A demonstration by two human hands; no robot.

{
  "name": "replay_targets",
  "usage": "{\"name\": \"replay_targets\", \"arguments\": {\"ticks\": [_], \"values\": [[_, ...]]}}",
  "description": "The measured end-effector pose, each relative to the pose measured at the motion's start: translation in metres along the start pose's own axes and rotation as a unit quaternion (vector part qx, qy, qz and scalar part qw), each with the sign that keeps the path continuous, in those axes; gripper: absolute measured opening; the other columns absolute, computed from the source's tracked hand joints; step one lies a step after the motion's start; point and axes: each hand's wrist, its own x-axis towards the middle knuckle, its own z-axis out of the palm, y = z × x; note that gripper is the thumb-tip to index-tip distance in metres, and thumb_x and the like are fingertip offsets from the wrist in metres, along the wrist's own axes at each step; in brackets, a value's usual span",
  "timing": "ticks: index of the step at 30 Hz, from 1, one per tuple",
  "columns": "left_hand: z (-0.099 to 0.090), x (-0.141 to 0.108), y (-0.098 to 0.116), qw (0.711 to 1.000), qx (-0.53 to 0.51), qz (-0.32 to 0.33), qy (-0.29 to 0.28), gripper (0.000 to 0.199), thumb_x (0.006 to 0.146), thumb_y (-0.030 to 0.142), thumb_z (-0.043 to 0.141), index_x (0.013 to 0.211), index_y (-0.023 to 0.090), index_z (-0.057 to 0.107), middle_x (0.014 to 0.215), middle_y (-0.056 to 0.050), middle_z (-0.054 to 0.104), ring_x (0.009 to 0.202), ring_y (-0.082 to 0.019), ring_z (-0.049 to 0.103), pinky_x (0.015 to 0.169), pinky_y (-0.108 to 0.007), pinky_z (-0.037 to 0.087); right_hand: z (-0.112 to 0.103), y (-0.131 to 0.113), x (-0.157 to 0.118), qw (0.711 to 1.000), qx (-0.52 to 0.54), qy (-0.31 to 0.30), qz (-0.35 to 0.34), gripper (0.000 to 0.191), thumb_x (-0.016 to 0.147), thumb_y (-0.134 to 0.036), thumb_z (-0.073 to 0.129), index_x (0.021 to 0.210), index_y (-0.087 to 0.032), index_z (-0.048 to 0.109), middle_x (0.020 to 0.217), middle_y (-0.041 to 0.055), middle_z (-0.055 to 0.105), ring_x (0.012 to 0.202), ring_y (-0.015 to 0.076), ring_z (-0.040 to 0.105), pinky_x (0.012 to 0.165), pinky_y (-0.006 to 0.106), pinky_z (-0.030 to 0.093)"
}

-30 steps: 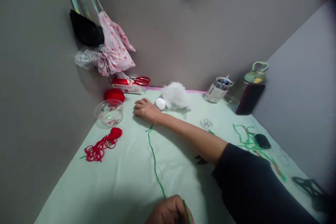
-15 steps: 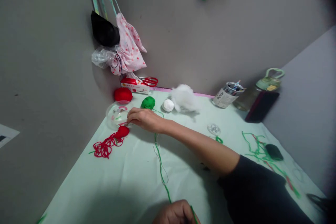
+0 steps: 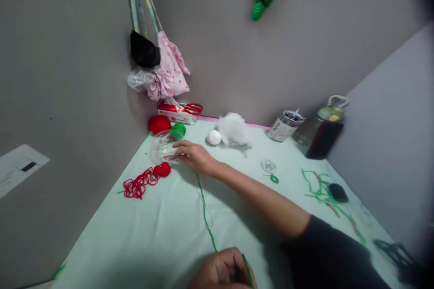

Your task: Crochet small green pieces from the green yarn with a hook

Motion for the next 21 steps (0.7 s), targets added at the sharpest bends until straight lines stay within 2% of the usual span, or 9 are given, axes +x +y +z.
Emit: {"name": "replay_targets", "arguments": {"ticks": [3, 5, 7, 11, 15, 18, 21], "values": [[0.001, -0.005, 0.001, 1.0, 0.002, 0.016, 0.002, 0.05, 0.058, 0.051, 0.098, 0.074, 0.019, 0.063, 0.064, 0.004, 0.056, 0.062, -0.012, 0.045, 0.069, -0.027, 0.034, 0.014, -0.019, 0.008, 1.0, -0.004, 0.017, 0.01, 0.02, 0.098, -0.012, 0.065, 0.106, -0.021, 0.081, 0.144, 0.01, 0.069, 0.124, 0.0199, 0.071, 0.101, 0.027, 0.054], [0.002, -0.007, 0.001, 0.999, -0.006, 0.026, 0.018, 0.051, 0.058, 0.051, 0.099, 0.074, 0.018, 0.064, 0.068, 0.002, 0.058, 0.068, -0.013, 0.05, 0.071, -0.027, 0.034, 0.013, -0.027, -0.002, 1.0, 0.008, 0.02, 0.004, 0.021, 0.102, -0.016, 0.061, 0.11, -0.021, 0.08, 0.127, 0.0082, 0.076, 0.113, 0.0166, 0.074, 0.095, 0.023, 0.054], [0.005, -0.01, 0.002, 0.999, -0.01, 0.028, 0.032, 0.05, 0.059, 0.05, 0.1, 0.073, 0.017, 0.065, 0.069, 0.002, 0.058, 0.069, -0.013, 0.05, 0.072, -0.027, 0.035, 0.003, -0.03, -0.026, 0.999, 0.024, 0.022, 0.018, 0.019, 0.102, -0.019, 0.063, 0.111, -0.021, 0.08, 0.113, 0.0058, 0.08, 0.102, 0.015, 0.075, 0.09, 0.022, 0.054], [0.012, -0.014, 0.003, 0.997, -0.016, 0.033, 0.062, 0.049, 0.057, 0.049, 0.102, 0.072, 0.017, 0.068, 0.069, 0.002, 0.059, 0.067, -0.012, 0.049, 0.074, -0.028, 0.038, -0.032, -0.017, -0.1, 0.983, 0.006, 0.102, 0.149, 0.018, 0.095, -0.016, 0.072, 0.111, -0.02, 0.079, 0.096, 0.0029, 0.081, 0.084, 0.0128, 0.074, 0.082, 0.021, 0.054], [0.013, -0.017, 0.002, 0.997, -0.007, 0.029, 0.075, 0.046, 0.058, 0.048, 0.101, 0.073, 0.018, 0.07, 0.07, 0.002, 0.059, 0.068, -0.013, 0.05, 0.074, -0.029, 0.04, -0.081, 0.019, -0.167, 0.944, -0.058, 0.193, 0.261, 0.019, 0.096, -0.01, 0.063, 0.101, -0.018, 0.08, 0.102, 0.0082, 0.08, 0.088, 0.0169, 0.073, 0.088, 0.03, 0.054], [0.013, -0.018, 0.001, 0.995, 0.0, 0.029, 0.092, 0.042, 0.06, 0.045, 0.101, 0.073, 0.018, 0.072, 0.071, 0.002, 0.06, 0.068, -0.012, 0.051, 0.076, -0.028, 0.043, -0.115, 0.044, -0.195, 0.908, -0.1, 0.238, 0.329, 0.024, 0.094, -0.007, 0.059, 0.102, -0.015, 0.08, 0.105, 0.012, 0.079, 0.094, 0.0214, 0.073, 0.096, 0.037, 0.053], [0.019, -0.02, 0.002, 0.993, -0.005, 0.034, 0.116, 0.04, 0.058, 0.039, 0.103, 0.072, 0.018, 0.072, 0.071, 0.002, 0.06, 0.067, -0.011, 0.051, 0.076, -0.027, 0.047, -0.132, 0.05, -0.206, 0.89, -0.113, 0.245, 0.368, 0.03, 0.091, -0.002, 0.057, 0.107, -0.015, 0.079, 0.108, 0.0125, 0.077, 0.096, 0.022, 0.072, 0.099, 0.04, 0.053]]}}
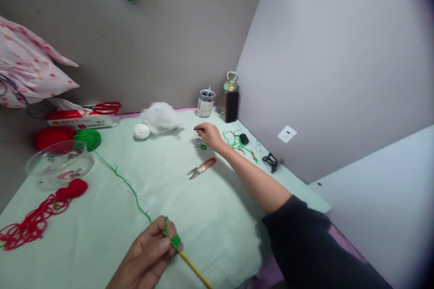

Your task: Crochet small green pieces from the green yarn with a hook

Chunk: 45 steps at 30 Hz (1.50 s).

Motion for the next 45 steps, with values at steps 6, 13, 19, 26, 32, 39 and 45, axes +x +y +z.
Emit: {"name": "replay_targets", "arguments": {"ticks": [6, 13, 19, 26, 32, 39, 45], "values": [[0.02, -0.018, 0.011, 0.997, -0.047, 0.028, 0.059, 0.038, 0.055, 0.028, 0.103, 0.068, 0.017, 0.069, 0.069, 0.004, 0.053, 0.066, -0.011, 0.049, 0.072, -0.027, 0.054, -0.013, -0.047, -0.07, 0.997, 0.032, -0.049, -0.05, 0.031, 0.097, -0.011, 0.062, 0.126, -0.015, 0.072, 0.118, 0.0118, 0.076, 0.093, 0.0176, 0.071, 0.097, 0.034, 0.054], [0.013, -0.027, 0.005, 0.99, -0.109, 0.059, 0.071, 0.027, 0.068, 0.021, 0.096, 0.079, 0.019, 0.071, 0.078, 0.002, 0.058, 0.075, -0.014, 0.056, 0.072, -0.028, 0.06, -0.008, -0.105, -0.237, 0.935, 0.229, -0.082, -0.257, 0.056, 0.103, -0.035, 0.063, 0.156, -0.024, 0.048, 0.105, 0.0084, 0.076, 0.081, 0.0163, 0.068, 0.078, 0.027, 0.06], [0.032, -0.031, -0.03, 0.996, -0.068, 0.058, 0.012, 0.016, 0.079, 0.02, 0.089, 0.083, 0.015, 0.074, 0.079, 0.0, 0.064, 0.075, -0.011, 0.06, 0.078, -0.023, 0.057, 0.002, -0.104, -0.275, 0.922, 0.367, 0.043, -0.116, 0.027, 0.105, -0.028, 0.059, 0.126, -0.033, 0.076, 0.094, 0.0045, 0.077, 0.086, 0.0179, 0.072, 0.077, 0.031, 0.062], [0.038, -0.027, -0.026, 0.994, -0.029, 0.105, -0.012, 0.017, 0.083, 0.024, 0.088, 0.085, 0.018, 0.073, 0.08, 0.001, 0.068, 0.079, -0.013, 0.063, 0.084, -0.026, 0.051, -0.005, -0.112, -0.257, 0.909, 0.409, 0.046, -0.071, 0.015, 0.1, -0.028, 0.069, 0.109, -0.029, 0.081, 0.086, 0.004, 0.074, 0.078, 0.0186, 0.072, 0.069, 0.034, 0.062], [0.036, -0.026, -0.023, 0.988, 0.024, 0.155, 0.004, 0.018, 0.083, 0.027, 0.087, 0.096, 0.019, 0.077, 0.091, -0.002, 0.071, 0.087, -0.017, 0.063, 0.089, -0.032, 0.048, 0.001, -0.115, -0.253, 0.882, 0.467, 0.048, -0.043, 0.015, 0.097, -0.025, 0.072, 0.107, -0.029, 0.082, 0.089, 0.0026, 0.071, 0.068, 0.0144, 0.07, 0.062, 0.03, 0.062], [0.032, -0.025, -0.024, 0.978, 0.069, 0.194, 0.031, 0.021, 0.083, 0.027, 0.087, 0.102, 0.022, 0.08, 0.091, -0.002, 0.069, 0.093, -0.017, 0.059, 0.09, -0.03, 0.046, 0.003, -0.11, -0.253, 0.908, 0.405, 0.089, -0.066, 0.019, 0.1, -0.025, 0.069, 0.111, -0.033, 0.082, 0.107, 0.0065, 0.077, 0.089, 0.0204, 0.074, 0.069, 0.035, 0.065], [0.032, -0.023, -0.025, 0.975, 0.089, 0.203, 0.02, 0.031, 0.083, 0.028, 0.088, 0.113, 0.023, 0.081, 0.082, 0.0, 0.07, 0.085, -0.016, 0.062, 0.085, -0.028, 0.048, 0.007, -0.109, -0.26, 0.946, 0.237, 0.121, -0.184, 0.044, 0.099, -0.011, 0.066, 0.132, -0.038, 0.073, 0.11, 0.0062, 0.077, 0.098, 0.022, 0.076, 0.078, 0.037, 0.067]]}}
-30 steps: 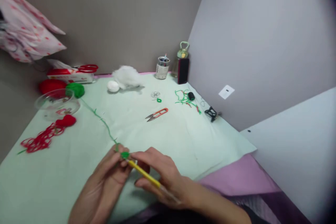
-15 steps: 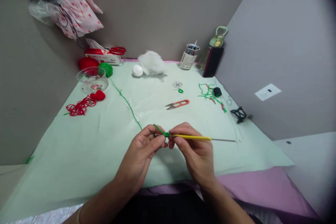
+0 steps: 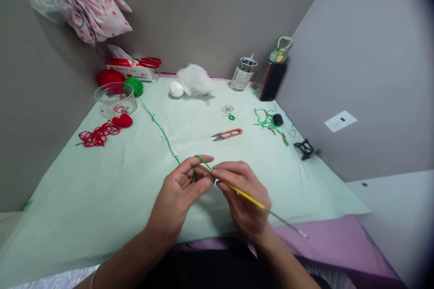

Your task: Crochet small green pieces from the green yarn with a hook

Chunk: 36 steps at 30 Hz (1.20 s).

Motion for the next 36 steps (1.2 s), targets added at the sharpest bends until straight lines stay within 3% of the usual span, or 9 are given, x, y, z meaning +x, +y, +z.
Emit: {"name": "replay_targets", "arguments": {"ticks": [4, 6, 10, 15, 21, 25, 28, 33, 36], "values": [[0.004, -0.002, 0.0, 0.996, -0.07, -0.054, 0.011, 0.049, 0.08, 0.03, 0.091, 0.127, 0.022, 0.078, 0.083, 0.0, 0.07, 0.086, -0.014, 0.063, 0.089, -0.027, 0.048, 0.009, 0.006, -0.013, 0.981, -0.158, 0.05, -0.102, 0.057, 0.095, -0.009, 0.069, 0.144, -0.038, 0.065, 0.116, 0.0078, 0.076, 0.104, 0.0259, 0.074, 0.084, 0.043, 0.067], [0.005, -0.002, 0.001, 0.985, -0.128, -0.116, -0.012, 0.052, 0.078, 0.032, 0.093, 0.127, 0.019, 0.079, 0.089, -0.002, 0.072, 0.087, -0.014, 0.063, 0.09, -0.026, 0.049, 0.01, 0.007, -0.016, 0.979, -0.154, 0.065, -0.114, 0.057, 0.094, -0.01, 0.07, 0.144, -0.037, 0.066, 0.118, 0.0079, 0.075, 0.106, 0.0263, 0.073, 0.085, 0.043, 0.066], [0.0, 0.0, 0.007, 0.977, -0.157, -0.143, -0.035, 0.045, 0.081, 0.026, 0.09, 0.124, 0.018, 0.08, 0.088, -0.002, 0.069, 0.081, -0.01, 0.06, 0.086, -0.023, 0.05, 0.0, 0.002, -0.01, 0.999, 0.006, 0.051, 0.013, 0.037, 0.099, -0.014, 0.064, 0.127, -0.036, 0.076, 0.112, 0.0071, 0.075, 0.101, 0.0239, 0.072, 0.08, 0.041, 0.064], [-0.004, 0.0, 0.012, 0.99, -0.104, -0.096, -0.017, 0.039, 0.081, 0.026, 0.089, 0.119, 0.021, 0.083, 0.08, 0.0, 0.065, 0.081, -0.012, 0.061, 0.084, -0.024, 0.048, -0.009, -0.005, 0.004, 0.97, 0.207, 0.066, 0.111, 0.02, 0.104, -0.024, 0.061, 0.108, -0.03, 0.08, 0.09, 0.0046, 0.074, 0.079, 0.0198, 0.068, 0.068, 0.037, 0.059], [-0.001, -0.001, 0.001, 0.998, -0.029, -0.049, -0.029, 0.034, 0.083, 0.028, 0.087, 0.116, 0.027, 0.083, 0.089, -0.001, 0.068, 0.095, -0.017, 0.062, 0.092, -0.028, 0.046, 0.0, -0.004, 0.008, 0.97, 0.205, 0.041, 0.127, 0.017, 0.101, -0.024, 0.067, 0.106, -0.029, 0.082, 0.103, 0.0056, 0.079, 0.1, 0.0215, 0.072, 0.084, 0.038, 0.062], [-0.004, -0.001, -0.002, 0.999, 0.002, -0.042, -0.027, 0.028, 0.085, 0.032, 0.086, 0.113, 0.028, 0.083, 0.094, -0.002, 0.072, 0.102, -0.019, 0.064, 0.096, -0.031, 0.045, 0.0, -0.003, 0.009, 0.965, 0.215, 0.038, 0.147, 0.017, 0.102, -0.022, 0.066, 0.106, -0.028, 0.081, 0.097, 0.0027, 0.077, 0.086, 0.0158, 0.072, 0.076, 0.03, 0.062], [-0.004, 0.0, -0.002, 1.0, 0.0, -0.03, -0.008, 0.028, 0.083, 0.031, 0.088, 0.111, 0.027, 0.084, 0.094, -0.002, 0.073, 0.097, -0.018, 0.063, 0.094, -0.03, 0.046, -0.001, -0.004, 0.006, 0.983, 0.145, 0.03, 0.109, 0.021, 0.101, -0.015, 0.065, 0.109, -0.027, 0.08, 0.095, 0.0029, 0.076, 0.087, 0.0158, 0.072, 0.075, 0.03, 0.063], [0.0, 0.002, -0.002, 0.998, -0.041, -0.038, 0.014, 0.043, 0.08, 0.029, 0.09, 0.122, 0.026, 0.081, 0.087, 0.0, 0.07, 0.088, -0.015, 0.062, 0.092, -0.029, 0.047, 0.004, -0.003, -0.009, 0.997, -0.063, 0.014, -0.045, 0.046, 0.096, -0.004, 0.064, 0.134, -0.03, 0.073, 0.111, 0.008, 0.073, 0.099, 0.021, 0.072, 0.078, 0.037, 0.065], [-0.001, 0.002, 0.0, 0.996, -0.062, -0.068, -0.002, 0.043, 0.077, 0.03, 0.092, 0.119, 0.024, 0.083, 0.086, 0.0, 0.071, 0.089, -0.015, 0.064, 0.093, -0.029, 0.048, 0.006, -0.002, -0.011, 0.999, -0.027, 0.037, -0.029, 0.047, 0.096, -0.004, 0.066, 0.132, -0.033, 0.074, 0.113, 0.0069, 0.074, 0.101, 0.0213, 0.073, 0.079, 0.037, 0.066]]}}
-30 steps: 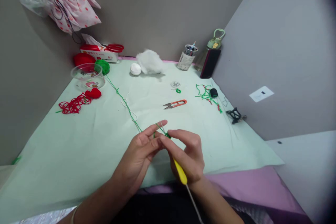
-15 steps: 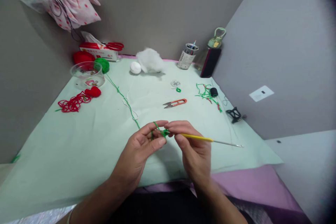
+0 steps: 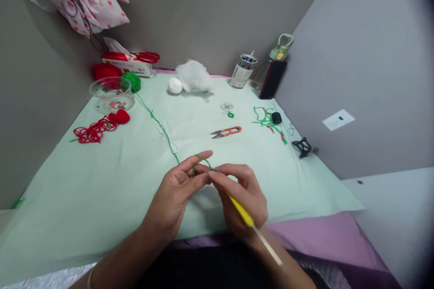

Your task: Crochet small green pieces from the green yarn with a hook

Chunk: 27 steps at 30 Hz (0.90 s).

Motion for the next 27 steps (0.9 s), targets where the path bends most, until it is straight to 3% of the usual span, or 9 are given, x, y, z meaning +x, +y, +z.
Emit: {"name": "replay_targets", "arguments": {"ticks": [4, 7, 12, 17, 20, 22, 27], "values": [[-0.003, 0.0, 0.003, 0.999, -0.008, -0.03, -0.021, 0.041, 0.075, 0.029, 0.093, 0.115, 0.026, 0.084, 0.087, -0.001, 0.072, 0.087, -0.014, 0.065, 0.092, -0.029, 0.048, -0.003, 0.002, 0.01, 0.98, 0.158, -0.004, 0.118, 0.031, 0.099, -0.01, 0.066, 0.117, -0.032, 0.08, 0.105, 0.0039, 0.077, 0.096, 0.0179, 0.074, 0.078, 0.032, 0.065], [-0.004, -0.001, 0.003, 1.0, 0.009, -0.018, -0.019, 0.037, 0.076, 0.028, 0.092, 0.113, 0.026, 0.085, 0.09, -0.001, 0.074, 0.087, -0.014, 0.065, 0.092, -0.028, 0.048, -0.006, 0.004, 0.016, 0.967, 0.209, -0.014, 0.143, 0.024, 0.101, -0.014, 0.066, 0.112, -0.03, 0.081, 0.103, 0.0031, 0.078, 0.095, 0.0171, 0.074, 0.08, 0.032, 0.064], [-0.007, -0.002, 0.003, 0.998, 0.052, 0.013, -0.026, 0.03, 0.085, 0.039, 0.086, 0.112, 0.026, 0.086, 0.093, -0.003, 0.077, 0.093, -0.018, 0.068, 0.094, -0.031, 0.049, -0.009, 0.002, 0.015, 0.985, 0.14, -0.045, 0.088, 0.033, 0.099, -0.006, 0.064, 0.119, -0.028, 0.078, 0.106, 0.0035, 0.077, 0.101, 0.0158, 0.073, 0.084, 0.03, 0.063], [-0.01, 0.0, -0.003, 0.996, 0.072, 0.043, 0.008, 0.038, 0.08, 0.034, 0.091, 0.117, 0.03, 0.084, 0.081, 0.003, 0.072, 0.083, -0.012, 0.064, 0.085, -0.023, 0.049, -0.007, -0.001, 0.008, 0.998, 0.025, -0.058, -0.001, 0.042, 0.097, -0.001, 0.062, 0.128, -0.026, 0.073, 0.109, 0.0061, 0.075, 0.099, 0.0173, 0.074, 0.082, 0.03, 0.065], [-0.007, 0.001, -0.01, 0.998, 0.034, 0.036, 0.024, 0.045, 0.08, 0.033, 0.092, 0.123, 0.029, 0.081, 0.079, 0.004, 0.07, 0.08, -0.01, 0.064, 0.083, -0.021, 0.049, -0.003, -0.001, 0.0, 0.99, -0.111, -0.047, -0.08, 0.049, 0.097, -0.002, 0.062, 0.139, -0.026, 0.069, 0.117, 0.01, 0.075, 0.105, 0.0224, 0.074, 0.084, 0.035, 0.066], [-0.005, 0.0, -0.013, 1.0, 0.005, 0.016, 0.025, 0.047, 0.077, 0.034, 0.094, 0.122, 0.027, 0.082, 0.079, 0.003, 0.071, 0.08, -0.01, 0.064, 0.082, -0.021, 0.05, -0.001, -0.001, -0.004, 0.983, -0.15, -0.048, -0.095, 0.052, 0.096, -0.002, 0.062, 0.142, -0.026, 0.067, 0.121, 0.011, 0.074, 0.11, 0.0244, 0.073, 0.088, 0.038, 0.066], [-0.001, -0.001, -0.003, 0.998, -0.036, -0.059, -0.009, 0.05, 0.07, 0.035, 0.098, 0.116, 0.024, 0.084, 0.08, 0.0, 0.071, 0.082, -0.013, 0.068, 0.087, -0.025, 0.053, -0.004, 0.001, 0.002, 0.999, 0.032, -0.029, -0.002, 0.043, 0.098, -0.004, 0.063, 0.132, -0.029, 0.073, 0.113, 0.0069, 0.072, 0.101, 0.0183, 0.072, 0.08, 0.032, 0.064]]}}
